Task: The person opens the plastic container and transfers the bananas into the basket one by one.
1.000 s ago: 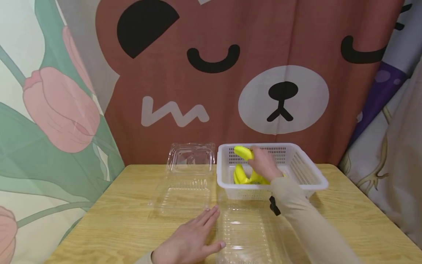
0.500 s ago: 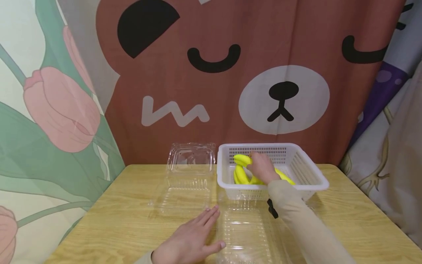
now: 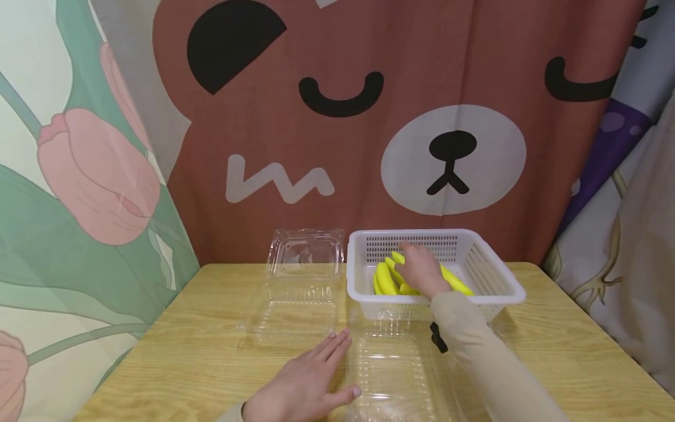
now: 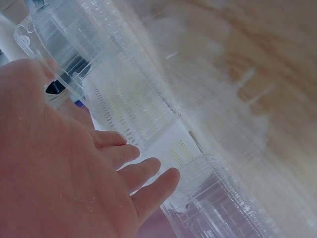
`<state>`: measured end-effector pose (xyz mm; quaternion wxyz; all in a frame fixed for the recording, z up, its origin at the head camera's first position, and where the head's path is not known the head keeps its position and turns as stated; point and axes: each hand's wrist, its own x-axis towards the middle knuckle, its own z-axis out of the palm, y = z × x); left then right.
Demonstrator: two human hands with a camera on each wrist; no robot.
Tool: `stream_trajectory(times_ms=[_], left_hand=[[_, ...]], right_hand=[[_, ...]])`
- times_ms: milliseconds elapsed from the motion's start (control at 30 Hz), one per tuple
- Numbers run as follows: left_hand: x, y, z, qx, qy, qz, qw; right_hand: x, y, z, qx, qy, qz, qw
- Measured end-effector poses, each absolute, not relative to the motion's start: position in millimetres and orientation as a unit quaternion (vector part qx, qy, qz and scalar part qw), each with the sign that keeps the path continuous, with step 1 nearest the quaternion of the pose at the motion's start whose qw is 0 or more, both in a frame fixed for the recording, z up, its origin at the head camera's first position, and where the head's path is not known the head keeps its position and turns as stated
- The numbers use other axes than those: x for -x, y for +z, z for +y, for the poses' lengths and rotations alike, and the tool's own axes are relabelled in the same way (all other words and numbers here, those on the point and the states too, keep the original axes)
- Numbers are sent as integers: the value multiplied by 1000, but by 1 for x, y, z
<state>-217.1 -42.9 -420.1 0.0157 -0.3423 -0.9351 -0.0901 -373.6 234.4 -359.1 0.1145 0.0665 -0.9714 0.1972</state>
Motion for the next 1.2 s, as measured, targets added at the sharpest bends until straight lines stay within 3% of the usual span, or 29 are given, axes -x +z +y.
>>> stream_trajectory(times_ms=[467, 767, 1200], left_hand=[[219, -424, -41, 355, -76, -931, 37], [222, -424, -41, 361, -83, -928, 36], [220, -418, -41, 372, -115, -918, 77]], right_hand=[[359, -358, 235, -78, 201, -969, 117], [334, -342, 223, -123, 208, -959, 149], [294, -332, 207, -162, 239, -942, 169]])
